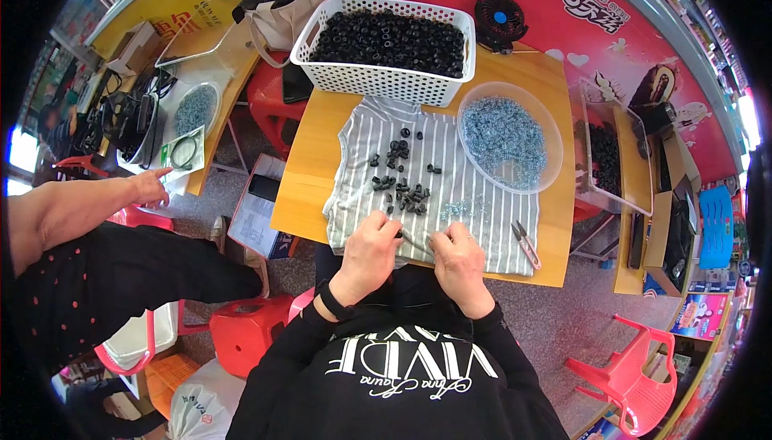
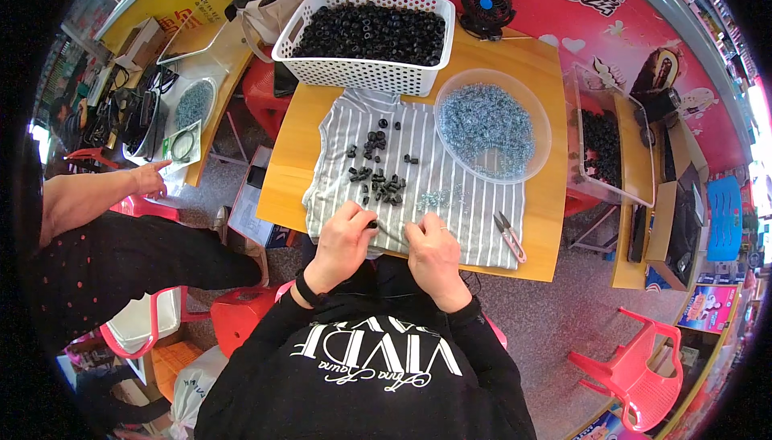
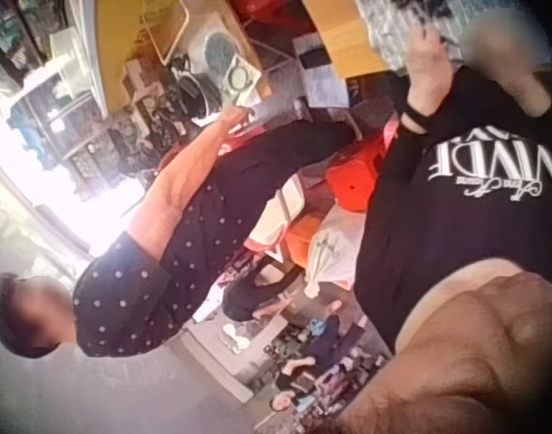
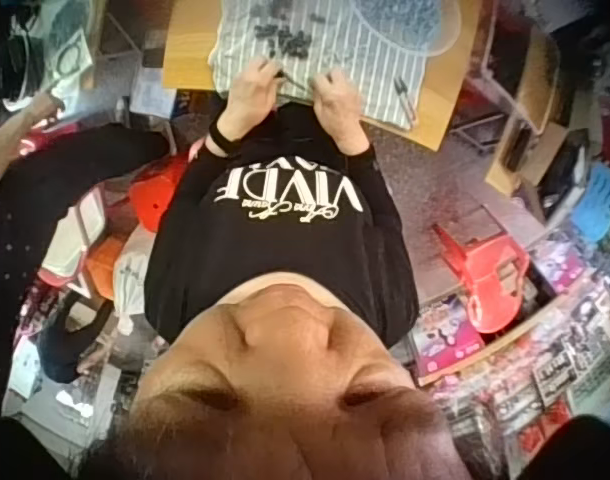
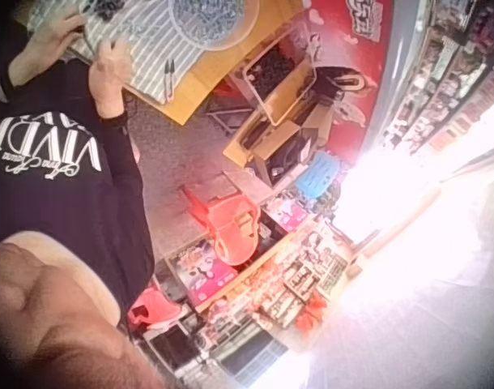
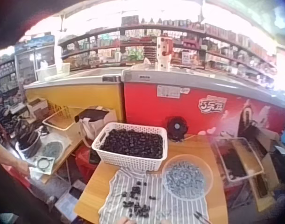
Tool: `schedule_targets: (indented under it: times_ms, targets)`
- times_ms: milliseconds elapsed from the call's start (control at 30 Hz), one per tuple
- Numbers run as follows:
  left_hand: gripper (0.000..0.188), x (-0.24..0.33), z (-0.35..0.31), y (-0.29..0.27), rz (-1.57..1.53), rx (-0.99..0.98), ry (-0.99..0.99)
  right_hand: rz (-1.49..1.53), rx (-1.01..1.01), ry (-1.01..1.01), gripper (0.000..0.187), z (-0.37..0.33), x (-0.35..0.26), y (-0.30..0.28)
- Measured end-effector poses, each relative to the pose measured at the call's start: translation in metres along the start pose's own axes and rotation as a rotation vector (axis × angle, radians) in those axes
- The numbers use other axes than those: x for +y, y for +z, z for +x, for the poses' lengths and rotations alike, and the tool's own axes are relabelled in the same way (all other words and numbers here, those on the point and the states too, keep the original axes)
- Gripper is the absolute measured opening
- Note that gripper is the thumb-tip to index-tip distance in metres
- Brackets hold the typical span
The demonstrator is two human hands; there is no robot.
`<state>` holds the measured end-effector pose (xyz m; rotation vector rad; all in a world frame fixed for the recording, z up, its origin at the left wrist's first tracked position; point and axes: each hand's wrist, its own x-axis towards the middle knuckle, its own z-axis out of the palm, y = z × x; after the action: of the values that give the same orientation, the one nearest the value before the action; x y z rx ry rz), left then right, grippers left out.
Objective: The person assembles small black plastic cable connectors by hand, inserting components into the housings. They briefly inspect a packaged cable accessory before resuming assembly. The workspace includes baskets of parts and a striped cloth on the table.
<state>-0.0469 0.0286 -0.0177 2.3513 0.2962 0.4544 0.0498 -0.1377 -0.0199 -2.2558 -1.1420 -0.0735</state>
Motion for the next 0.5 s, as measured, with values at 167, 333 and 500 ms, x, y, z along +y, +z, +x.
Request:
schedule_targets:
  times_ms: [167, 333, 500]
  targets:
    - [0.018, -0.006, -0.001, -0.003, -0.545, -0.058, -0.217, 0.033, 0.053, -0.040, 0.008, 0.001, 0.004, 0.004]
    - [0.014, -0.006, -0.007, 0.004, -0.881, -0.132, -0.381, -0.039, -0.009, -0.071, 0.012, 0.001, 0.002, 0.000]
    - [0.013, 0.003, -0.009, 0.008, -1.056, -0.157, -0.545, -0.088, -0.021, -0.105, 0.010, 0.004, 0.003, 0.001]
